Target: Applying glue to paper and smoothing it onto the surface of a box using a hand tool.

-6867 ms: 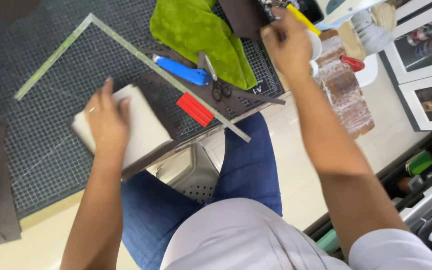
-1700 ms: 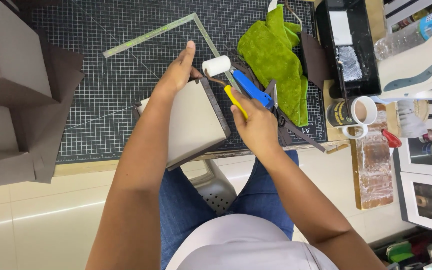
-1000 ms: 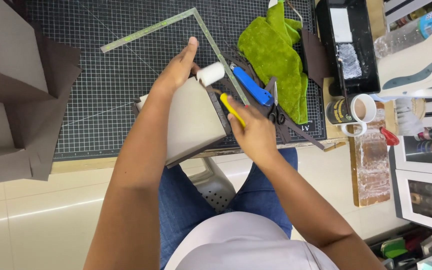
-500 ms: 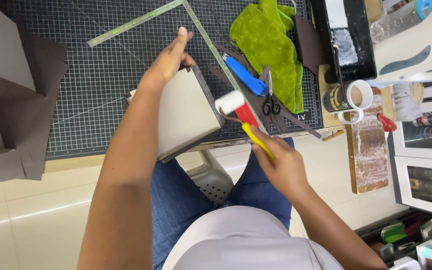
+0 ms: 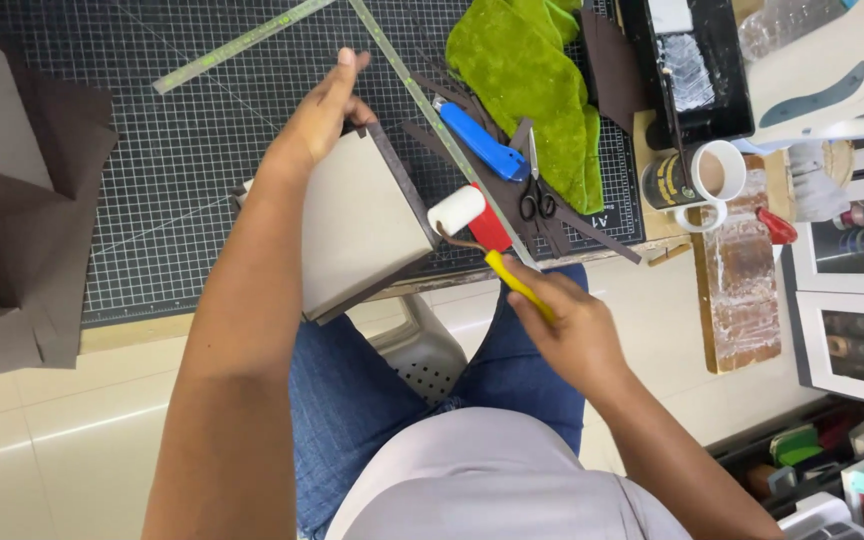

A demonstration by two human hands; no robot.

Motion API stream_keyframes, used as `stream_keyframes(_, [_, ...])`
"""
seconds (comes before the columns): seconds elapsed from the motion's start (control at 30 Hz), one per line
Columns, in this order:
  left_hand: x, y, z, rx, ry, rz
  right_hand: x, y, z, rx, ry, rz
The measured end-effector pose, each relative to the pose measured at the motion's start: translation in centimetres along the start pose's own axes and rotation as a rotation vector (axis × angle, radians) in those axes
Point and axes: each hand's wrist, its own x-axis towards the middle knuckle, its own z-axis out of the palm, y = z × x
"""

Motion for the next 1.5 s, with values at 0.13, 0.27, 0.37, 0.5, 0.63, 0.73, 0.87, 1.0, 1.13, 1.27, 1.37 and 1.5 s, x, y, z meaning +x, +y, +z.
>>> stream_keyframes(0.13, [0.2,-0.2,0.2,0.006,-0.007,0.016,-0.1,1.3,0.9,-0.075,-0.081,-0.010])
stream_keyframes(0.27, [-0.1,-0.3,0.0,0.018,-0.016,0.021,-1.0,1.3,-0.7,-0.068,-0.072,0.054])
stream_keyframes(0.37, [0.2,-0.1,0.0,0.028,-0.019,0.029,-0.7,1.3,-0.3,-0.038,-0.037,0.016])
stream_keyframes(0.5, [-0.1,0.1,0.1,0.010,-0.022,0.014,-0.7,2.1,-0.1,-0.113,-0.113,0.005])
stream_keyframes(0.63, [0.0,0.1,0.0,0.007,-0.022,0.005,-0.7,2.1,-0.3,-0.066,-0.038,0.036])
stream_keyframes(0.73, [0.2,0.0,0.0,0.010,-0.027,0.016,-0.7,2.0,-0.1,-0.052,-0.075,-0.024])
stream_keyframes(0.87, [0.5,-0.6,-0.2,-0.050,-0.028,0.063,0.0,2.3,-0.3,-0.049,-0.037,0.030])
stream_keyframes(1.0, [1.0,-1.6,-0.2,-0.165,-0.039,0.179,0.5,0.9,0.1,-0.006,-0.044,-0.069])
stream_keyframes(1.13, [0.6,-1.3,-0.2,-0.148,-0.034,0.161,0.1,2.7,0.7,-0.127,-0.038,0.009])
stream_keyframes(1.27, [1.3,-1.3,-0.2,-0.161,-0.056,0.187,-0.2,1.8,0.4,-0.082,-0.010,0.007])
stream_keyframes(1.37, [1.2,-0.8,-0.2,-0.128,-0.060,0.186,-0.3,2.5,0.9,-0.136,-0.033,-0.014])
stream_keyframes(1.5, [1.6,-0.9,0.3,-0.150,-0.024,0.165,-0.5,2.0,-0.1,-0.112,0.056,-0.057])
